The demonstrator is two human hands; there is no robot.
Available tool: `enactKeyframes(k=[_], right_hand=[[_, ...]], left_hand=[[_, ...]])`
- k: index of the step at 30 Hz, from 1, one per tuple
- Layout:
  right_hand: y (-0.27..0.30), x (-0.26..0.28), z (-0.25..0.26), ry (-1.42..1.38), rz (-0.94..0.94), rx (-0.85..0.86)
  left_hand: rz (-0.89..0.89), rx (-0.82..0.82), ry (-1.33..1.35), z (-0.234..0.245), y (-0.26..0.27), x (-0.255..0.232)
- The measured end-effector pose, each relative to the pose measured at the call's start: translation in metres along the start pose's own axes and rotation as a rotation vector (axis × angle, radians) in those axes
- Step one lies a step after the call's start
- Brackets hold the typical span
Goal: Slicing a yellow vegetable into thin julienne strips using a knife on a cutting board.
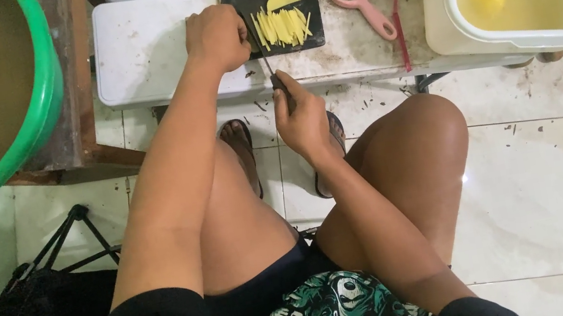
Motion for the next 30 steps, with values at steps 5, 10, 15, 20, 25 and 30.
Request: enactKeyframes(k=[5, 10, 15, 20, 25, 30], right_hand=[[0.001, -0.004, 0.005, -0.007, -0.061, -0.01], [0.004, 0.006, 0.004, -0.054, -0.029, 0.016], [0.005, 0.005, 0.001, -0.001, -0.072, 0.036], [0.006, 0.004, 0.001, 0.029, -0.035, 0.045], [0.004, 0.008, -0.001, 0.03, -0.041, 0.08], [0.002, 0.005, -0.004, 0.044, -0.064, 0.092]], left_hand=[[-0.006, -0.001, 0.076, -0.002, -0.001, 0.002], [-0.021, 0.001, 0.078, -0.001, 0.002, 0.003], [-0.046, 0.008, 0.007, 0.002, 0.004, -0.001], [-0.043, -0.019, 0.004, -0.004, -0.001, 0.002], [-0.039, -0.001, 0.011, -0.007, -0.002, 0.003], [-0.036, -0.033, 0.043, -0.014, -0.006, 0.006]])
Point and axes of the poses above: each hand's wrist, its own y-axis away from the middle knuckle, its own z-axis out of the back of the hand, x = y × z, the point moved 6 cm from there along -y, towards the middle knuckle, and after that the axes turned 11 degrees about -y, right-handed, at the moved point
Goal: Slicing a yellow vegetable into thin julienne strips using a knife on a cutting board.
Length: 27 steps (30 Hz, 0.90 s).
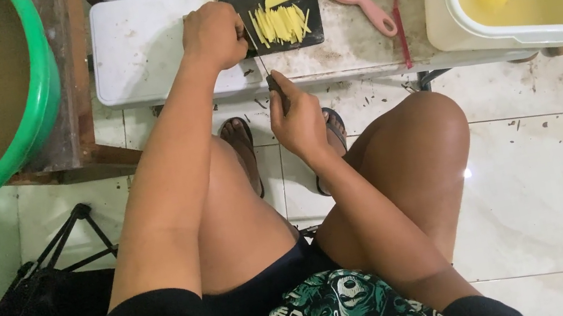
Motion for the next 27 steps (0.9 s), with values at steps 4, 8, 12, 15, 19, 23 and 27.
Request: enactKeyframes(k=[4, 8, 12, 15, 19, 23, 27], right_hand=[[0.001, -0.004, 0.0, -0.018, -0.028, -0.003], [0.003, -0.006, 0.001, 0.015, 0.04, -0.028], [0.015, 0.0, 0.008, 0.008, -0.027, 0.005], [0.021, 0.003, 0.015, 0.011, -0.037, 0.008], [0.022, 0.006, 0.019, 0.026, 0.066, -0.004], [0.014, 0.008, 0.015, 0.103, -0.066, 0.148], [-0.002, 0.003, 0.018, 0.093, -0.1, 0.336]], left_hand=[[-0.028, -0.009, -0.052, 0.006, 0.002, -0.004], [0.015, 0.025, -0.039, 0.012, 0.005, -0.005], [0.003, 0.006, -0.036, 0.006, 0.004, -0.001], [0.0, -0.005, -0.035, 0.002, 0.0, 0.001], [0.017, 0.01, -0.027, 0.009, 0.005, -0.003], [-0.015, -0.029, -0.069, 0.001, 0.004, -0.001], [-0.08, -0.102, -0.03, -0.003, 0.004, -0.001]])
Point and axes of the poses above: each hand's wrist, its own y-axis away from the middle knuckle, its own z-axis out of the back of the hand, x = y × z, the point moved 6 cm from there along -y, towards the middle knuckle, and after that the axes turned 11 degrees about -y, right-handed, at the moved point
